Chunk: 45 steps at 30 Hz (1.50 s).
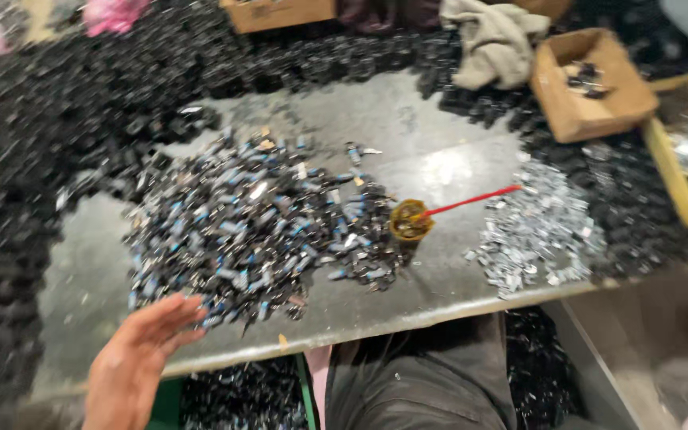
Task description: The person pours small cylindrical components onto a metal table, then repeatedly picks up each component, applies a brown paste with a red brush, and inserts a small metal spring into the component. The person works one at a time, placing finished units back into a pile.
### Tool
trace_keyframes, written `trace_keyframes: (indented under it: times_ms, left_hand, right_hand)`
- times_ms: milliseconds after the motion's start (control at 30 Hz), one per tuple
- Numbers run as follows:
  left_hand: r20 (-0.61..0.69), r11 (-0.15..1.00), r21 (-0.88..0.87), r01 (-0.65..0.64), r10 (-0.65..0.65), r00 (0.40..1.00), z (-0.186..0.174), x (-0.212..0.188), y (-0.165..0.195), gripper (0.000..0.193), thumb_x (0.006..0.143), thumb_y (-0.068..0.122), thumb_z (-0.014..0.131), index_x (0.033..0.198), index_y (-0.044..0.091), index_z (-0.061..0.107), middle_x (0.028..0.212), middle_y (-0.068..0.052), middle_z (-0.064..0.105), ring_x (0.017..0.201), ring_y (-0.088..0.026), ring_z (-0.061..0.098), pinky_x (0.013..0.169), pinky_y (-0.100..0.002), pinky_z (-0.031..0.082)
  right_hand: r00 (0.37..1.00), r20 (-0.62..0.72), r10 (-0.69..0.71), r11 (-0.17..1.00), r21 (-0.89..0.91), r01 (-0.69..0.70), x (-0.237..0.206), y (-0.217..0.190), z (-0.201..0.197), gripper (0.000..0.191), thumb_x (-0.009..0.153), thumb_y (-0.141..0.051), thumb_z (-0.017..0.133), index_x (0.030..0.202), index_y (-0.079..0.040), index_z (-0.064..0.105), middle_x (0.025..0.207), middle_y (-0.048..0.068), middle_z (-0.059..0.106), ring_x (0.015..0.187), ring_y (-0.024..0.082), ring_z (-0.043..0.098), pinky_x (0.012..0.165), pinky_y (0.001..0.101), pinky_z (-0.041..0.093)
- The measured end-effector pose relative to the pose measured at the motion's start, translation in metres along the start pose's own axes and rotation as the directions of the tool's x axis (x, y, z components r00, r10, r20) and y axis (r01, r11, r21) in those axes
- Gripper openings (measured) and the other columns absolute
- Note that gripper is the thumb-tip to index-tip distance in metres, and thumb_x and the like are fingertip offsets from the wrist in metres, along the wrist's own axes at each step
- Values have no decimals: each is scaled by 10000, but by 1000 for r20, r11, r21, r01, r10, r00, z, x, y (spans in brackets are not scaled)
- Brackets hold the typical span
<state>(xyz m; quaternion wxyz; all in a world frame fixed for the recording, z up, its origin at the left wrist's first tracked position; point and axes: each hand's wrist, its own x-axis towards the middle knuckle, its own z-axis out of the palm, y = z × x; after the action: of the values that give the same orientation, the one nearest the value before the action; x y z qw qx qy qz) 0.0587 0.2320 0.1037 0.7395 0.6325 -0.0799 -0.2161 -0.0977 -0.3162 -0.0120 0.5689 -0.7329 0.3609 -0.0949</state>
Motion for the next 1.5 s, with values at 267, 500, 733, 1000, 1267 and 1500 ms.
trace_keyframes:
  times_ms: [267, 500, 733, 1000, 1267, 1500]
  left_hand:
    - [-4, 916, 399, -33, 38, 999, 59, 16, 26, 590, 1071, 414, 356, 1419, -25, 541, 1381, -178, 652, 1290, -286, 621, 1053, -420, 507]
    - [222, 748, 627, -219, 99, 970, 85, 81, 32, 394, 1065, 287, 483, 1330, 53, 656, 1255, -83, 747, 1184, -207, 700, 991, -354, 539]
    - [691, 235, 651, -722, 209, 692, 229, 264, -43, 263, 980, 259, 610, 1213, 183, 707, 1168, -71, 682, 1199, -334, 564, 1056, -484, 418]
    - [657, 116, 753, -647, -185, 731, 273, 301, -101, 182, 928, 333, 659, 1093, 344, 736, 1356, -45, 567, 1383, -379, 405, 1122, -734, 266]
    - [508, -46, 805, -592, -463, 726, 251, 292, -84, 310, 681, 135, 742, 972, 233, 784, 1181, -97, 716, 1377, -422, 423, 1116, -770, 200]
    - [705, 12, 690, -723, -233, 670, 247, 267, -82, 361, 681, 227, 784, 1038, 185, 758, 1148, -112, 710, 1235, -412, 567, 1069, -629, 395]
  right_hand:
    - [999, 34, -9, 992, -126, 13, 11, -12, -9, 565, 836, -263, 756, 1342, -121, 548, 1237, 144, 611, 1070, 228, 655, 815, 346, 636]
    - [999, 43, 16, 859, -512, 8, -15, -56, -66, 620, 807, -294, 764, 1378, -179, 553, 1306, 132, 598, 1141, 226, 642, 857, 351, 638]
    - [852, 495, -170, 879, -314, 358, -110, -47, 33, 705, 821, -274, 757, 1471, -209, 490, 1515, 146, 435, 1331, 298, 522, 949, 421, 587]
    - [892, 149, -426, 727, -531, 435, -111, -40, 130, 975, 737, -288, 857, 1548, -86, 353, 1505, 307, 322, 1313, 518, 403, 1069, 555, 390]
    - [960, 152, -237, 935, -234, 268, -112, -32, 148, 850, 761, -187, 829, 1503, -110, 421, 1375, 146, 503, 1023, 291, 620, 797, 352, 579]
    - [878, 114, -466, 818, -322, 476, -124, -42, 145, 682, 750, -152, 851, 1363, -42, 573, 1302, 155, 535, 1139, 357, 539, 764, 332, 575]
